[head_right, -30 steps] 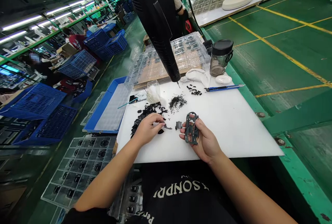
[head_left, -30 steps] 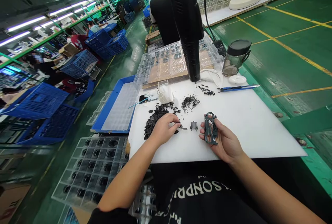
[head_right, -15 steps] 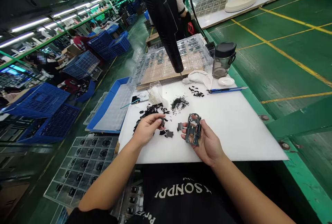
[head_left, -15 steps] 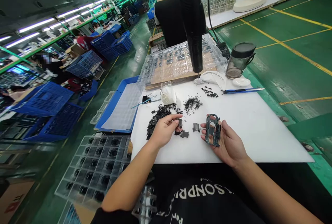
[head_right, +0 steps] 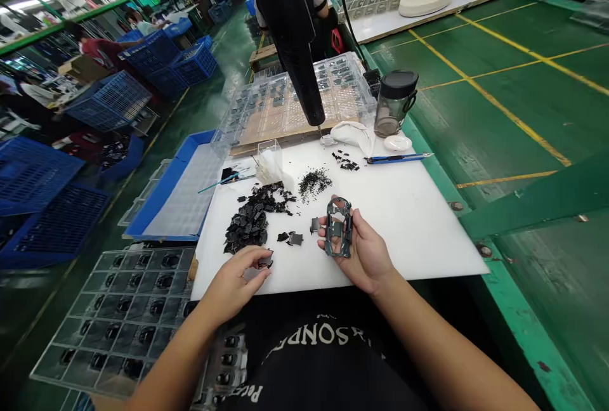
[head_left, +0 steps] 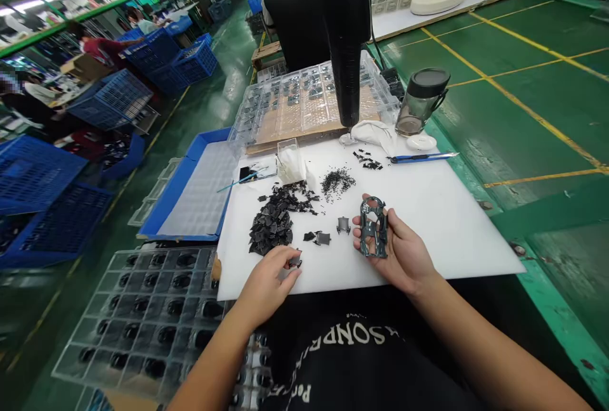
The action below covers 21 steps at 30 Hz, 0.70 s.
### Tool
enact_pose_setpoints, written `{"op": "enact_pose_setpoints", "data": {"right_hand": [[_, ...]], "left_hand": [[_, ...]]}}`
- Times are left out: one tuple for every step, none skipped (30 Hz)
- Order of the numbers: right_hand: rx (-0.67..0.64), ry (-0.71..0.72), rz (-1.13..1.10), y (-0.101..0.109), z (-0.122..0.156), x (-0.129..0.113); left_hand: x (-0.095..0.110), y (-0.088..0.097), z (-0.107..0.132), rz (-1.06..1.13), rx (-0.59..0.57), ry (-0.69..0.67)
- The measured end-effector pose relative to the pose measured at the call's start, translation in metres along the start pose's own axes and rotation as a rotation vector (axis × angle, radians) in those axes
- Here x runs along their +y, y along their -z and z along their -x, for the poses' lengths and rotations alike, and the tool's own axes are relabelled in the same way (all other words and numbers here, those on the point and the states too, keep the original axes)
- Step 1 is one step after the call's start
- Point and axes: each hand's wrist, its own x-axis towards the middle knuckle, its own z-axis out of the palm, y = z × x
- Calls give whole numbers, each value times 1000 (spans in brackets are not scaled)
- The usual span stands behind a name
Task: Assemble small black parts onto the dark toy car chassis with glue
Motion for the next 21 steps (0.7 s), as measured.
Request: {"op": "enact_pose_setpoints", "data": {"right_hand": [[1,-4,2,-4,2,-1],[-4,-10,4,-7,4,-1],[-13,-19,5,-9,7,-2],[-24,-27,5,-11,9,-3],[-37,-35,3,-12,11,-3],[-50,-44,-4,-13,14,-4],[-61,-53,-14,-14,16,-4],[-70,-62,-24,-15,18,-5],[-76,-70,-35,-17,20,-5],[-80,-75,-42,-18,22,-6],[-81,-79,-46,-20,23,-6],[-82,-80,-46,-23,25,-6],[-82,-80,-44,-25,26,-6],[-85,-78,-42,-26,27,-6],[-91,-78,-37,-28,27,-6],[-99,-75,-32,-29,28,-5],[-108,-72,-25,-30,28,-5],[-119,-68,-17,-30,28,-4],[-129,-61,-8,-30,28,-3],[-139,-52,2,-29,28,-3],[-148,-41,12,-29,29,-1]], "left_hand": [[1,0,0,-3,5,-18],[2,-1,-1,2,9,-38],[3,-3,-2,11,12,-59],[4,-5,-2,18,15,-81],[4,-8,-3,14,19,-102],[4,-11,-3,-2,24,-121],[4,-14,-3,-32,25,-138],[3,-17,-2,-69,23,-155],[2,-20,-2,-110,16,-169],[1,-22,-1,-150,8,-178],[0,-23,0,-189,1,-185],[-1,-23,1,-229,-3,-191],[-1,-23,2,-268,-5,-194],[-2,-22,3,-306,-4,-195],[-2,-21,3,-338,-1,-196],[-1,-20,3,-362,5,-195],[-1,-18,3,-377,17,-190],[0,-17,3,-380,35,-184],[0,-17,3,-370,58,-179],[1,-16,3,-345,85,-175],[2,-16,3,-305,114,-170]]}}
